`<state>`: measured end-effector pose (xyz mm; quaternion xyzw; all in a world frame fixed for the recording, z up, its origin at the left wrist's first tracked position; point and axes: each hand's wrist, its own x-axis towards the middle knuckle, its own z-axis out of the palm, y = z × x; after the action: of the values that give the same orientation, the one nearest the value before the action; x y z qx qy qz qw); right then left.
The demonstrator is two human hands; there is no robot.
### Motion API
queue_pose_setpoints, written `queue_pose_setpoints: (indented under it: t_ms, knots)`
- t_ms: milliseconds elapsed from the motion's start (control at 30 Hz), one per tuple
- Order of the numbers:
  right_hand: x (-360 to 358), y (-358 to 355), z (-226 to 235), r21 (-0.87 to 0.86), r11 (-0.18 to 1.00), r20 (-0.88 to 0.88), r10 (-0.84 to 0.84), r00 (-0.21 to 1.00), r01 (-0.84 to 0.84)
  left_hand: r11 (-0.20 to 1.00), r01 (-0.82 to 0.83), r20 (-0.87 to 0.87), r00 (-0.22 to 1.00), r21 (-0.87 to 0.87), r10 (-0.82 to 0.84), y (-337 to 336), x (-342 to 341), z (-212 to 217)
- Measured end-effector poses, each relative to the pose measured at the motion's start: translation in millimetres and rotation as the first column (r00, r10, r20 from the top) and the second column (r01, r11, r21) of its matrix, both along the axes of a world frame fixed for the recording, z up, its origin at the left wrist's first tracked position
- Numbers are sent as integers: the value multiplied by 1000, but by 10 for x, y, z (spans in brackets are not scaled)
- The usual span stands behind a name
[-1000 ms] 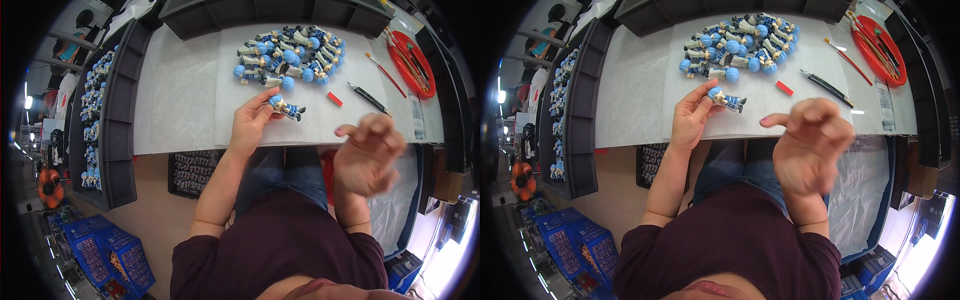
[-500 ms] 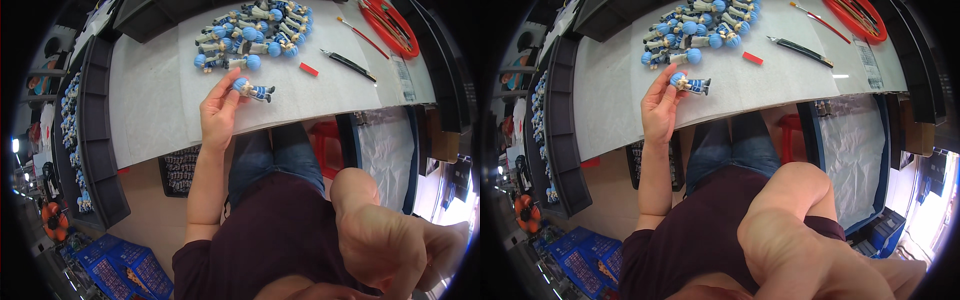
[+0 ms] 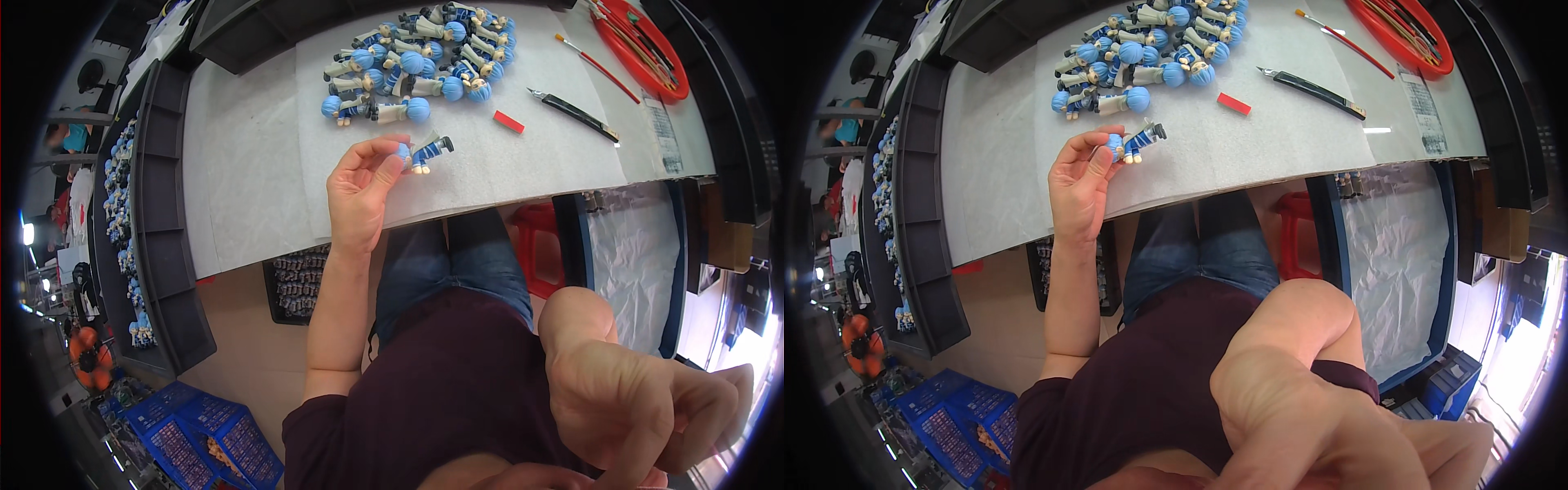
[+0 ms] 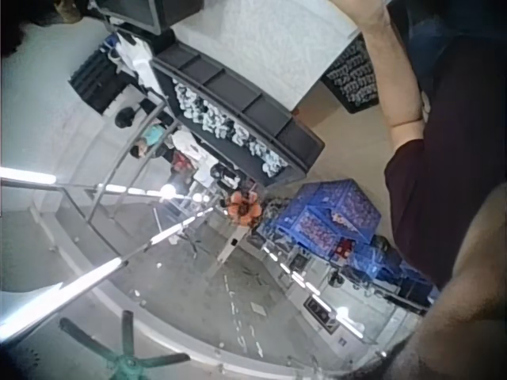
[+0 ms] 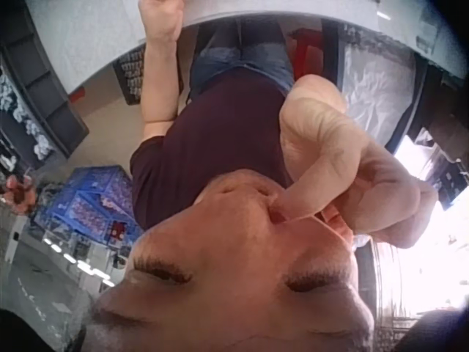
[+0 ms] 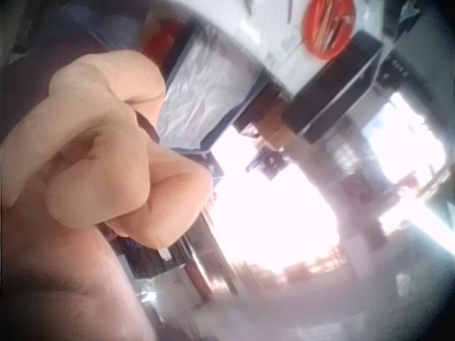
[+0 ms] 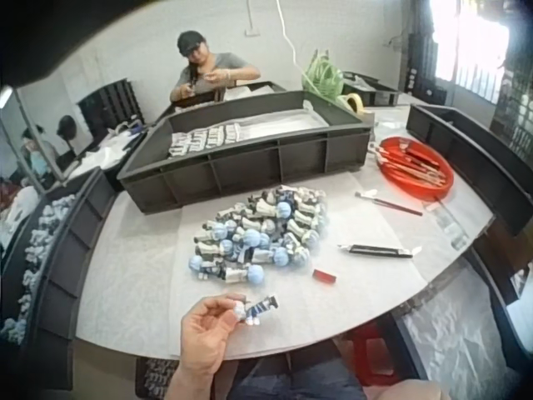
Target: The person assembles small blue and white figurines by hand. They pick up individual figures from a tray, attach small parts to them, and place the completed figures onto a table. The person also moves a large batch of figures from a tray to the table and covers a tray with a plastic sheet.
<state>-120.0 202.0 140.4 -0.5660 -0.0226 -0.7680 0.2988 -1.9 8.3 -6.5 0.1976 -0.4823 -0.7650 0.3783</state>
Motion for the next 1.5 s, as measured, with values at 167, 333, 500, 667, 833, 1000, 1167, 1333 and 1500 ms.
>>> queue_pose_setpoints:
  t_ms: [167, 333, 500, 667, 833, 1000, 1167, 1333, 1500]
  knots:
    - [24, 41, -35, 36, 999, 29, -29, 999, 28, 1000, -11, 15, 1000, 28, 10, 9, -17, 51]
    - [23, 51, 11, 56, 998, 40, 19, 999, -21, 999, 1, 57, 998, 49, -3, -9, 4, 29]
    - [205, -172, -78, -108, 938, 216, -301, 929, 330, 996, 44, -4, 999, -82, -45, 12, -15, 14]
    - [201, -243, -527, 50, 726, 139, -685, 715, 686, 985, 40, 6, 999, -166, -39, -9, 54, -51]
    - [-65, -393, -1143, 55, 519, -334, -795, 506, 853, 978, 67, 9, 998, -200, -66, -14, 43, -53]
    - [-96, -631, -1350, -100, 267, -709, -695, 119, 959, 980, 53, 11, 999, -190, -52, 11, 66, -41]
    - [-112, -809, -1412, -267, 178, -710, -700, -68, 947, 987, 78, 27, 997, -139, -75, 20, 48, 17]
    - [-127, -762, -1437, -212, 245, -695, -719, 31, 946, 986, 124, 52, 992, -115, -118, 4, 58, 5]
    - [-435, -340, -1317, 86, 133, -601, -784, 158, 987, 960, 156, 105, 985, -233, -135, 39, 54, -49]
